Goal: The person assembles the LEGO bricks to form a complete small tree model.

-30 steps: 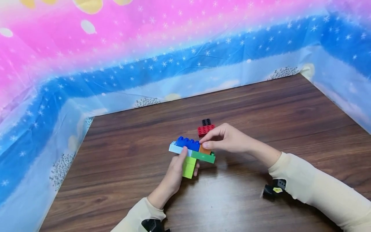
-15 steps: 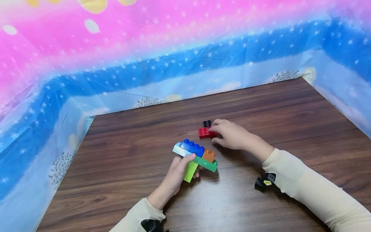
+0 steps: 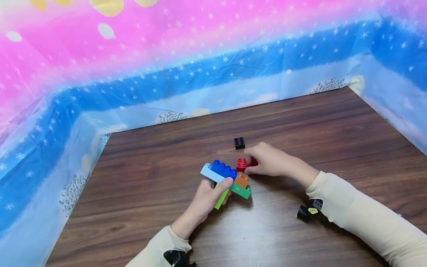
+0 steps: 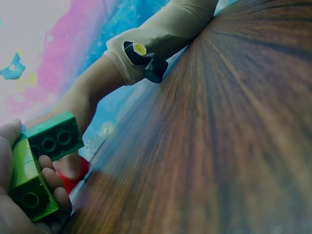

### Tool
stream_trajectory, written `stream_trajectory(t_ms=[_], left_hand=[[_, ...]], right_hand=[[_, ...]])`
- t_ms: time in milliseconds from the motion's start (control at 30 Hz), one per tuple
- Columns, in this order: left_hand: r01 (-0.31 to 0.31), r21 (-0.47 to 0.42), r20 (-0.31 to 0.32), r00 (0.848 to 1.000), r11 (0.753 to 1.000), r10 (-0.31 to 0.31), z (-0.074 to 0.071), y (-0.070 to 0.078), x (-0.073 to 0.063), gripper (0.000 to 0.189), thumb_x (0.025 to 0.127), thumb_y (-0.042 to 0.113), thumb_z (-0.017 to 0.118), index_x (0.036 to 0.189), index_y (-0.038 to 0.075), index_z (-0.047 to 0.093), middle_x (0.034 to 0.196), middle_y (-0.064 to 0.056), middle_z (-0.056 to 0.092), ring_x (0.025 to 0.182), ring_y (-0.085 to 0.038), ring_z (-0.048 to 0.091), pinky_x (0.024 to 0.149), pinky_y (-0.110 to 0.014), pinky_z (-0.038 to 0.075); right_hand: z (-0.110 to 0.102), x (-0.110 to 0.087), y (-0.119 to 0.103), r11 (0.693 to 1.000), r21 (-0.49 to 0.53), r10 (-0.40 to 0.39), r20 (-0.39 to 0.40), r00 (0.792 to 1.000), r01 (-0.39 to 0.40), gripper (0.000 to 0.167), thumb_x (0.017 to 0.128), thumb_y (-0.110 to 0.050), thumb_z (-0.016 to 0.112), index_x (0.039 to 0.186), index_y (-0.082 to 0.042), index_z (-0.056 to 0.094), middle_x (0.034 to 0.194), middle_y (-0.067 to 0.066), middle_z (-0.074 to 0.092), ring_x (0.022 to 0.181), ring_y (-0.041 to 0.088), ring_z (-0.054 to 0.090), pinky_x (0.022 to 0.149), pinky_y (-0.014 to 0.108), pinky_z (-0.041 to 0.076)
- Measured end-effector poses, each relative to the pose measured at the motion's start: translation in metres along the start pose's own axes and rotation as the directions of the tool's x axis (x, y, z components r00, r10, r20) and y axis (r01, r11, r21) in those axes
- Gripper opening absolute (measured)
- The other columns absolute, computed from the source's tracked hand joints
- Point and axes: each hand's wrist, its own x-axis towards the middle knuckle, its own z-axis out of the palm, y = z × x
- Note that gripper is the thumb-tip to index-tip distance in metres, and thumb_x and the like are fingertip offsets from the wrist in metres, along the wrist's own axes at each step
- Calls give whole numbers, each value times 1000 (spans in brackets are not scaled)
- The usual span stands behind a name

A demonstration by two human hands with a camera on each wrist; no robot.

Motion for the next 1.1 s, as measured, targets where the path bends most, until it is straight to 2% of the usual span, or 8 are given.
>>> stream_trajectory(t_ms=[67, 100, 200, 267, 333, 700, 967, 1100], left_hand=[[-10, -6, 8, 1000, 1000, 10, -1, 0, 1, 29, 106, 30, 66, 115, 4, 59, 78, -6, 61, 60, -14, 54, 56, -25, 49], [-11, -8, 11, 1000, 1000, 11, -1, 0, 1, 30, 105, 30, 67, 116, 4, 58, 78, -6, 61, 60, -14, 54, 56, -25, 49], [-9, -5, 17, 1000, 1000, 9, -1, 0, 0, 32, 105, 31, 68, 117, 4, 57, 79, -6, 61, 61, -15, 54, 56, -25, 49], [-12, -10, 17, 1000, 1000, 12, -1, 1, 0, 34, 105, 31, 68, 121, 4, 56, 80, -6, 61, 61, -15, 55, 56, -25, 49], [-15, -10, 20, 1000, 1000, 15, -1, 0, 0, 35, 105, 30, 67, 123, 3, 55, 81, -6, 61, 61, -15, 54, 56, -25, 49], [-16, -2, 49, 999, 1000, 16, -4, 1, -3, 45, 105, 31, 68, 136, 4, 49, 88, -9, 60, 63, -17, 53, 58, -25, 50], [-6, 38, 48, 999, 999, 4, -5, 3, -1, 49, 105, 35, 68, 137, 2, 51, 91, -10, 62, 67, -19, 56, 60, -26, 52], [-8, 44, 47, 999, 999, 6, -3, 0, 0, 50, 105, 33, 68, 139, 1, 51, 95, -10, 63, 70, -20, 57, 62, -26, 53]], right_hand=[[1, -1, -1, 984, 176, 11, -45, 999, -3, 22, 92, -18, 84, 90, -13, 63, 80, -6, 66, 70, 11, 58, 65, 29, 51], [1, -2, -3, 961, 278, 19, -61, 998, -2, 19, 94, -17, 83, 95, -11, 65, 84, -4, 69, 73, 14, 62, 67, 30, 54], [1, -3, -9, 850, 526, 26, -83, 996, 22, 19, 97, -11, 77, 112, -5, 67, 99, 5, 76, 87, 21, 71, 77, 33, 60], [1, -3, -13, 793, 607, 6, -74, 997, 40, 24, 98, -8, 75, 120, -2, 67, 102, 9, 76, 88, 26, 72, 78, 35, 60], [1, -4, -15, 772, 633, -21, -61, 998, 54, 27, 98, -7, 75, 123, -1, 66, 105, 9, 77, 89, 26, 73, 79, 34, 61], [3, -8, -24, 779, 625, -41, -30, 999, 51, 49, 98, -18, 78, 143, -4, 64, 111, 7, 77, 90, 28, 71, 79, 36, 62], [0, -10, -27, 814, 575, -51, -70, 996, 82, 47, 96, -19, 80, 140, -6, 68, 118, 6, 77, 86, 25, 69, 73, 35, 62], [-2, -12, -28, 827, 559, -39, -47, 998, 59, 47, 96, -21, 80, 139, -7, 69, 120, 6, 77, 85, 25, 69, 72, 34, 61]])
